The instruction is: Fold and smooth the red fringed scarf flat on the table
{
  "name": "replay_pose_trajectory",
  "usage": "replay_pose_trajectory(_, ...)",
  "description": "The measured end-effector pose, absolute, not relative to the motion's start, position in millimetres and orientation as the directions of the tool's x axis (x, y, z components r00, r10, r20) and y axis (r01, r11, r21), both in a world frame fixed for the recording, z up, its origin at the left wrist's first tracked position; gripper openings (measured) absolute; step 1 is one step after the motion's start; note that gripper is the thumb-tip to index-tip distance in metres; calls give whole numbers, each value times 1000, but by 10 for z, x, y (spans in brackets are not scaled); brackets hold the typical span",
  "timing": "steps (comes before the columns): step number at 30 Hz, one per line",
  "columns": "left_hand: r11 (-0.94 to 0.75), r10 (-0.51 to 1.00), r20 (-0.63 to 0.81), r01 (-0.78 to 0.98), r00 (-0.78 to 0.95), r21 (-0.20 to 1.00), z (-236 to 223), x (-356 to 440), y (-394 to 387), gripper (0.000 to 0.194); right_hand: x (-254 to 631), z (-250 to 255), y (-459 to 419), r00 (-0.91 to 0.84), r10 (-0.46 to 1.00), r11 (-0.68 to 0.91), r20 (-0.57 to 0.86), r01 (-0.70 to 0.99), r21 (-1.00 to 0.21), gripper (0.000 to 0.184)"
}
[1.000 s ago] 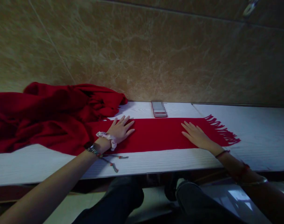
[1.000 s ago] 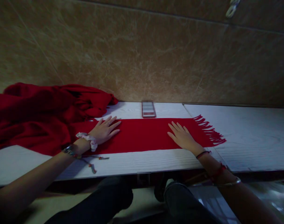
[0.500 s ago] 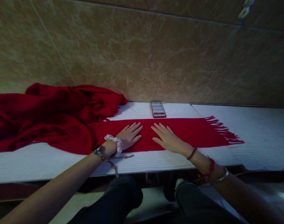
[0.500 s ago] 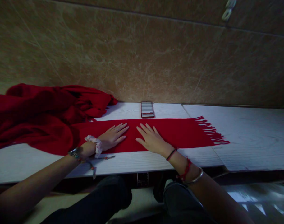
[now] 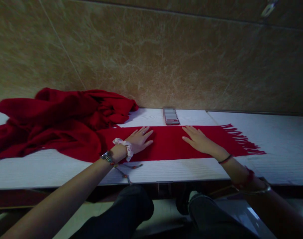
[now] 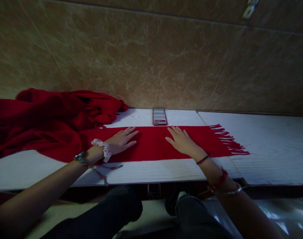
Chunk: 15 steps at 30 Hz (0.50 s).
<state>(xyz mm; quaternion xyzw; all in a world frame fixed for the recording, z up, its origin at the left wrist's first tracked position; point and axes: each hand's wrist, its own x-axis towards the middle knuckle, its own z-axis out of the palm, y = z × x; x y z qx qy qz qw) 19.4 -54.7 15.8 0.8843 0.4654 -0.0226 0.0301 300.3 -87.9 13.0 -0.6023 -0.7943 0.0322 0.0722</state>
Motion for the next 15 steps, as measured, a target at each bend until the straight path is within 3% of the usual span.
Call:
replay_pose_trajectory(4, -532, 846, -13, 846, 533, 37, 81, 282, -494, 53, 2934, 92, -761, -250, 961, 264, 120, 957, -123, 60)
replay_pose_trajectory(8, -560, 826, -56, 827, 561, 45, 55, 175, -496, 52, 2989, -94, -851, -317, 943, 323, 97, 946, -43, 55)
replay_pose_trajectory(12, -572, 810, -132, 820, 571, 33, 303, -218, -469, 51, 3238, -125, -867, -257, 966, 257, 37, 966, -20, 56)
replay_pose_trajectory(15, -559, 823, -95, 828, 560, 37, 483, -649, -445, 53, 3310, -30, -809, -205, 978, 204, -36, 978, -32, 59)
